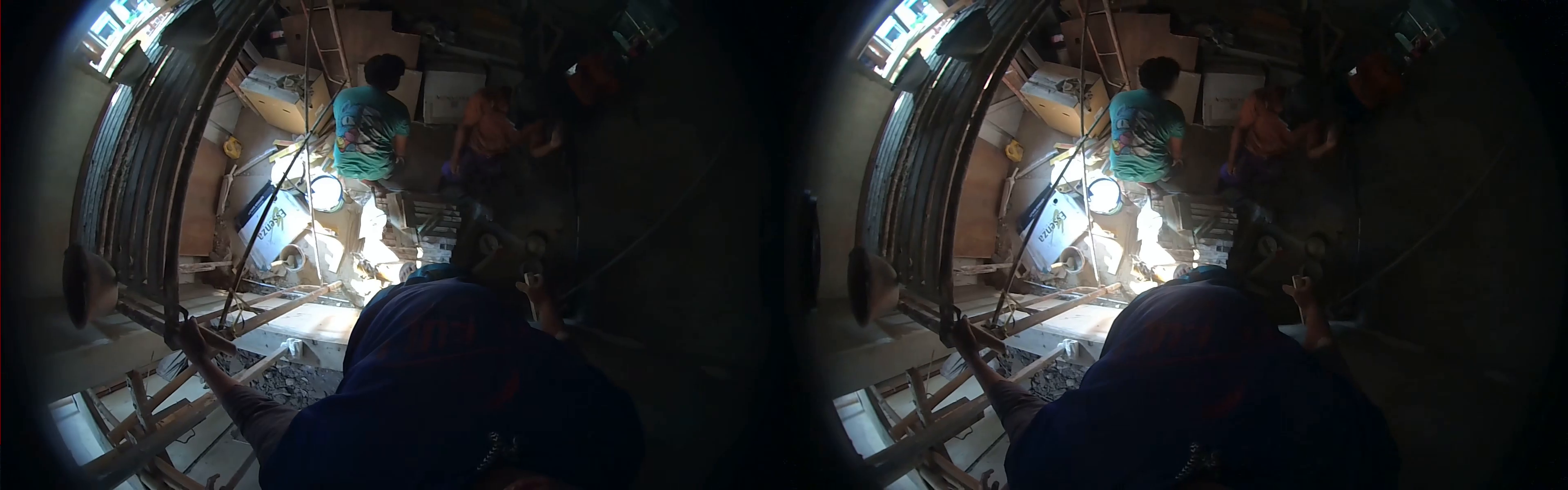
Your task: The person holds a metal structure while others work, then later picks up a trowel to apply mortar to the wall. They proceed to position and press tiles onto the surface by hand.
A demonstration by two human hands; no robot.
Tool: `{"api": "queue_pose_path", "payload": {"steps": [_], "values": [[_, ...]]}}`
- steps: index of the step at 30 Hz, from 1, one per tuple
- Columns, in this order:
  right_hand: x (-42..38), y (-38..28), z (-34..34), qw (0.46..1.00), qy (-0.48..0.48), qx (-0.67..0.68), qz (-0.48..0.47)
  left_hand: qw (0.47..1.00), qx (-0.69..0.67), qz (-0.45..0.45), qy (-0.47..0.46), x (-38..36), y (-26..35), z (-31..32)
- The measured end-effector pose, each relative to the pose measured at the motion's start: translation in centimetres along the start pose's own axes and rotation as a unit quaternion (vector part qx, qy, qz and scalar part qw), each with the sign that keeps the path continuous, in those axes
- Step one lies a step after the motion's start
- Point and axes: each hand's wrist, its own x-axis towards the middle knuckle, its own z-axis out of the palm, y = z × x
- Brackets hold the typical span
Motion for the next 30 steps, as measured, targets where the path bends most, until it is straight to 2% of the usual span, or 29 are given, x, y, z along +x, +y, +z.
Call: {"api": "queue_pose_path", "payload": {"steps": [2, 3, 4, 5, 6, 7, 9, 10, 13, 16, 17, 20, 22, 23, 24, 26, 27, 29, 30], "values": [[-0.3, 0.1, -0.5, 0.998, -0.011, 0.033, 0.048, 0.996, 0.072, 0.029, -0.037, 0.2, -0.2, 0.2], [-0.3, 0.5, -0.4, 0.997, -0.007, 0.049, 0.052, 0.977, 0.182, 0.077, -0.085, 0.4, 0.1, -0.2], [-0.3, 1.1, -0.2, 1.0, 0.009, 0.018, 0.024, 0.994, -0.059, -0.059, -0.077, -0.1, 4.6, -3.8], [-0.3, 1.6, 0.1, 1.0, 0.028, -0.014, -0.002, 0.99, -0.055, -0.079, -0.104, -0.1, 8.4, -6.9], [-0.6, 1.8, 0.2, 0.998, 0.046, -0.046, -0.026, 0.979, -0.037, -0.096, -0.179, 0.4, 5.2, -4.8], [-1.6, 0.0, -0.8, 0.999, 0.038, 0.001, 0.029, 0.979, -0.121, -0.11, -0.121, 0.1, 4.8, -4.3], [-3.1, -2.6, -2.1, 0.997, 0.025, -0.072, -0.001, 0.986, -0.121, -0.103, -0.045, -0.2, 8.6, -6.8], [-3.3, -3.1, -2.5, 0.994, 0.014, -0.109, -0.017, 0.989, -0.114, -0.091, -0.03, -0.2, 8.0, -6.3], [-3.4, -3.4, -3.0, 0.998, -0.006, -0.013, 0.058, 0.992, -0.111, -0.062, 0.014, -0.1, 6.8, -5.4], [-2.7, -1.8, -2.1, 0.998, 0.022, 0.023, 0.06, 0.969, -0.23, -0.09, 0.026, -0.2, 6.7, -4.9], [-2.7, -1.4, -2.2, 0.998, 0.005, -0.045, 0.036, 0.974, -0.2, -0.104, 0.006, -0.2, 6.8, -5.1], [-1.5, 0.8, -1.2, 0.998, -0.001, -0.056, 0.011, 0.982, -0.129, -0.125, -0.051, -0.2, 9.2, -7.2], [-2.0, 0.5, -1.5, 0.998, 0.0, -0.062, 0.01, 0.984, -0.112, -0.108, -0.084, -0.4, 8.1, -6.5], [-2.2, 0.4, -1.6, 0.998, 0.0, -0.065, 0.009, 0.984, -0.004, -0.098, -0.149, 0.1, 7.4, -6.2], [-2.4, 0.4, -1.9, 0.997, -0.004, -0.073, 0.009, 0.988, 0.026, -0.075, -0.135, 0.3, 5.8, -4.8], [-2.6, 0.5, -1.9, 0.996, -0.016, -0.089, 0.006, 0.982, 0.071, -0.045, -0.17, 0.6, 4.5, -4.0], [-2.5, 0.7, -1.8, 0.997, -0.013, -0.072, 0.016, 0.998, 0.001, -0.017, -0.063, 0.6, 2.9, -2.4], [-1.7, 2.4, -1.0, 0.999, -0.011, -0.04, 0.034, 0.979, -0.134, 0.036, 0.152, 0.5, 0.6, 1.0], [-1.6, 2.6, -0.8, 0.998, -0.018, -0.055, 0.026, 0.987, -0.121, 0.008, 0.104, 0.4, 1.6, 0.0]]}}
